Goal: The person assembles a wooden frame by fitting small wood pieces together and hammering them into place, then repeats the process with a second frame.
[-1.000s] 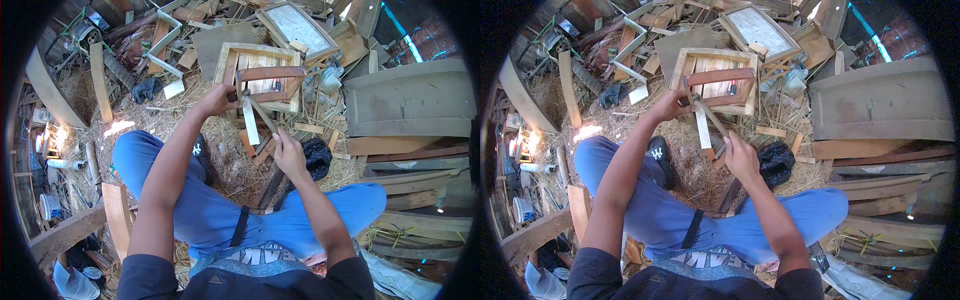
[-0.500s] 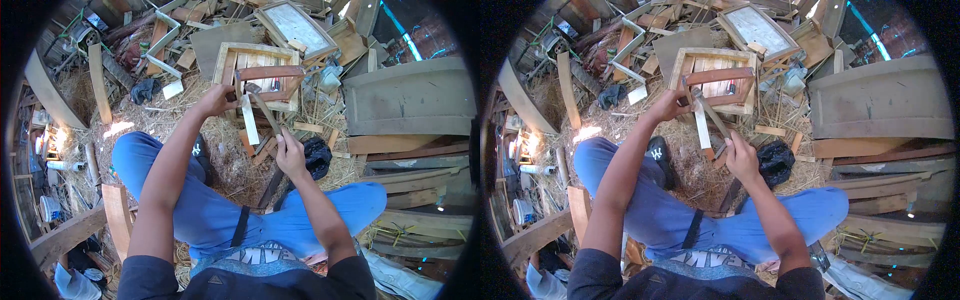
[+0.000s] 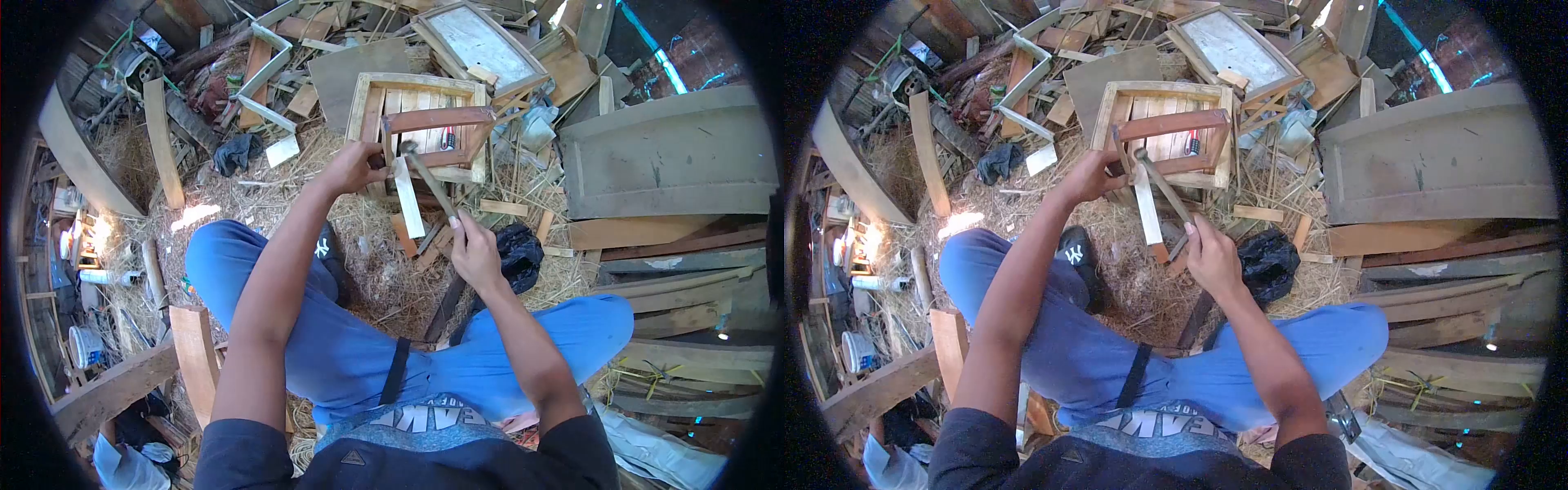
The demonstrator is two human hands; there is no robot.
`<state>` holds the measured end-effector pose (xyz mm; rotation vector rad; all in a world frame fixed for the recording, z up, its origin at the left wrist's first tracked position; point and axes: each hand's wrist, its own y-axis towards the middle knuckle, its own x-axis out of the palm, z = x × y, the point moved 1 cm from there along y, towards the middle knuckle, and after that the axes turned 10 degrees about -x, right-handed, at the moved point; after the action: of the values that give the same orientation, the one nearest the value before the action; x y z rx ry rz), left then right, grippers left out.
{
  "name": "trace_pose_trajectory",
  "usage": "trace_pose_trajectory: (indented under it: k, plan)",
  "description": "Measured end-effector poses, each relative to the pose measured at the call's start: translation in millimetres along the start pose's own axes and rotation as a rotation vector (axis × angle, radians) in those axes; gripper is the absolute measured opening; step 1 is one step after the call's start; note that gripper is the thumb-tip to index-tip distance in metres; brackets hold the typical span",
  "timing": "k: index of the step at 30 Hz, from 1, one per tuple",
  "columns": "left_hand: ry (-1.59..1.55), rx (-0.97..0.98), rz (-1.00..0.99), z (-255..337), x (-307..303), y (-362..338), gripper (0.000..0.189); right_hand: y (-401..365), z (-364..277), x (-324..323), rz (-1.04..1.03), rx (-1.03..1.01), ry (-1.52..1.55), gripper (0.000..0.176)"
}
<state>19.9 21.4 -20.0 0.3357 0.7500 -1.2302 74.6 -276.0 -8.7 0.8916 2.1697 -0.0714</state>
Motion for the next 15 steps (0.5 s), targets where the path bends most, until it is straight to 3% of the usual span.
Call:
trace_pose_trajectory:
  k: [2,3,5,6,12,14,15]
  plan:
    - [-0.031,-0.037,-0.018,0.4,1.0,-1.8,0.028,-3.0,-4.5,-1.0,0.190,-0.123,0.150,0.025]
    - [-0.054,-0.067,-0.033,0.3,0.9,-1.8,0.028,-1.4,-4.9,-2.7,0.185,-0.125,0.150,0.025]
    - [-0.080,-0.046,-0.015,3.3,1.3,-4.9,0.029,2.9,-3.8,-4.1,-0.073,0.052,-0.044,0.024]
    - [-0.104,-0.023,0.001,4.1,1.1,-3.8,0.030,2.1,-0.7,-5.1,-0.065,0.053,-0.044,0.024]
    - [-0.042,-0.035,-0.009,-4.4,3.0,0.2,0.031,-4.4,4.0,-0.4,0.188,-0.195,0.112,0.026]
    - [-0.004,-0.018,-0.012,-6.0,3.3,0.4,0.030,-1.7,12.3,3.9,-0.084,0.061,-0.068,0.027]
    - [0.034,0.001,-0.014,-0.9,-0.2,1.5,0.029,-0.9,13.3,2.3,-0.073,0.063,-0.067,0.027]
